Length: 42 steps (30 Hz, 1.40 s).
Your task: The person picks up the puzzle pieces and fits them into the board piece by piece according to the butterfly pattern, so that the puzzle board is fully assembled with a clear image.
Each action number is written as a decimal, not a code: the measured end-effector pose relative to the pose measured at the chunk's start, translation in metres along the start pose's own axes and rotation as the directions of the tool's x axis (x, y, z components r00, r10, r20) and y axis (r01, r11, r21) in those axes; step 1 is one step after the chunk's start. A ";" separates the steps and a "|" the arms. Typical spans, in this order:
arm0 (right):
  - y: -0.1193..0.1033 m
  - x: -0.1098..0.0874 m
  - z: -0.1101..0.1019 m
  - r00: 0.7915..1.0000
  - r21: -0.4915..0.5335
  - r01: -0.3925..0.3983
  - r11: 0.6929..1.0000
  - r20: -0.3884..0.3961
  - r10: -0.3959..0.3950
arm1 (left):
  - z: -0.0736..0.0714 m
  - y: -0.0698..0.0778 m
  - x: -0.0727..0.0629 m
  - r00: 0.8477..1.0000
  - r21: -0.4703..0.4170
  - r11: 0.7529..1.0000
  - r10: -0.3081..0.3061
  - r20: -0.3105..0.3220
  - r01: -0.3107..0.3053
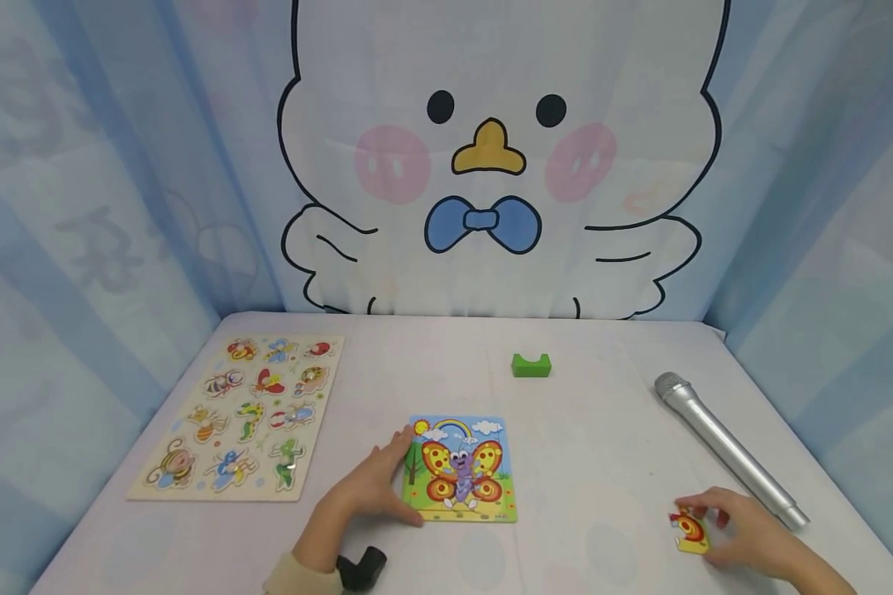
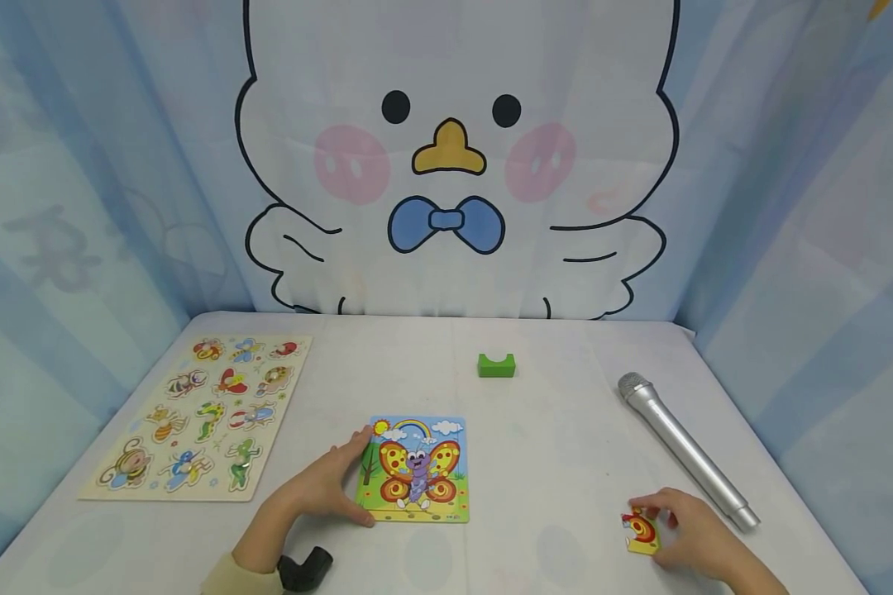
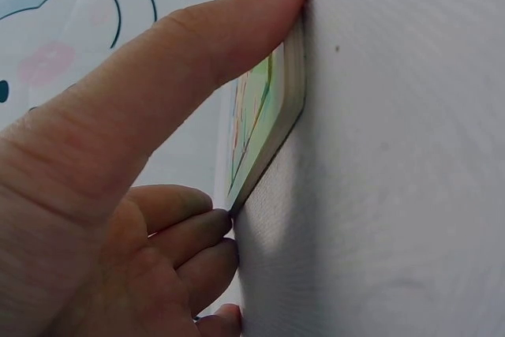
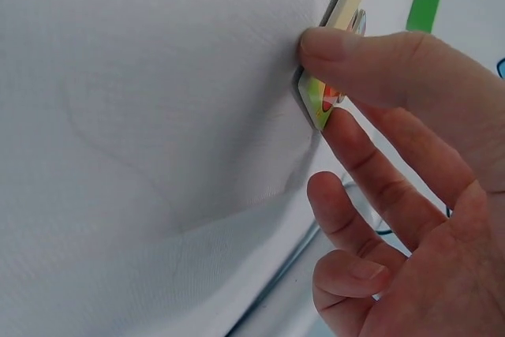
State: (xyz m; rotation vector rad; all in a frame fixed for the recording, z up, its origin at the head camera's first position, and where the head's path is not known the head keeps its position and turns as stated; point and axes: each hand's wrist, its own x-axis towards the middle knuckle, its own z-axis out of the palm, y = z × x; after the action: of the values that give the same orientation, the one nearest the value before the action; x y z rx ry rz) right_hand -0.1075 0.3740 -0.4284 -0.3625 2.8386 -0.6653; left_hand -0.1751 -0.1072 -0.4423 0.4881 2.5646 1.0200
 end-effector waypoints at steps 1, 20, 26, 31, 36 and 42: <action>0.000 0.001 0.000 1.000 -0.002 -0.007 1.000 0.001 0.007 | 0.000 0.000 0.000 1.000 0.000 1.000 0.001 0.000 -0.001; -0.047 0.029 0.006 0.991 0.080 0.130 0.988 -0.048 -0.126 | 0.001 -0.002 -0.001 1.000 -0.004 1.000 -0.010 -0.001 0.010; -0.076 0.047 0.012 0.989 0.115 0.147 0.982 -0.016 -0.146 | 0.002 -0.001 0.000 1.000 0.000 1.000 -0.005 -0.004 0.005; -0.097 0.063 0.019 0.988 0.109 0.152 0.982 0.010 -0.154 | 0.001 -0.001 0.001 1.000 0.005 1.000 -0.001 -0.004 0.001; -0.116 0.077 0.026 0.983 0.113 0.179 0.977 0.030 -0.184 | 0.001 -0.002 0.001 1.000 -0.005 1.000 -0.005 -0.001 0.005; -0.136 0.090 0.036 0.971 0.128 0.223 0.966 0.060 -0.231 | 0.000 -0.001 0.000 1.000 -0.004 1.000 -0.001 -0.002 0.001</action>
State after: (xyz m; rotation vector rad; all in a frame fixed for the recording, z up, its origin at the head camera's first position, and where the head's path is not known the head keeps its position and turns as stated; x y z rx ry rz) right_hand -0.1581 0.2154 -0.4100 -0.6844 2.6943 -0.8434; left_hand -0.1752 -0.1078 -0.4429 0.4846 2.5637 1.0260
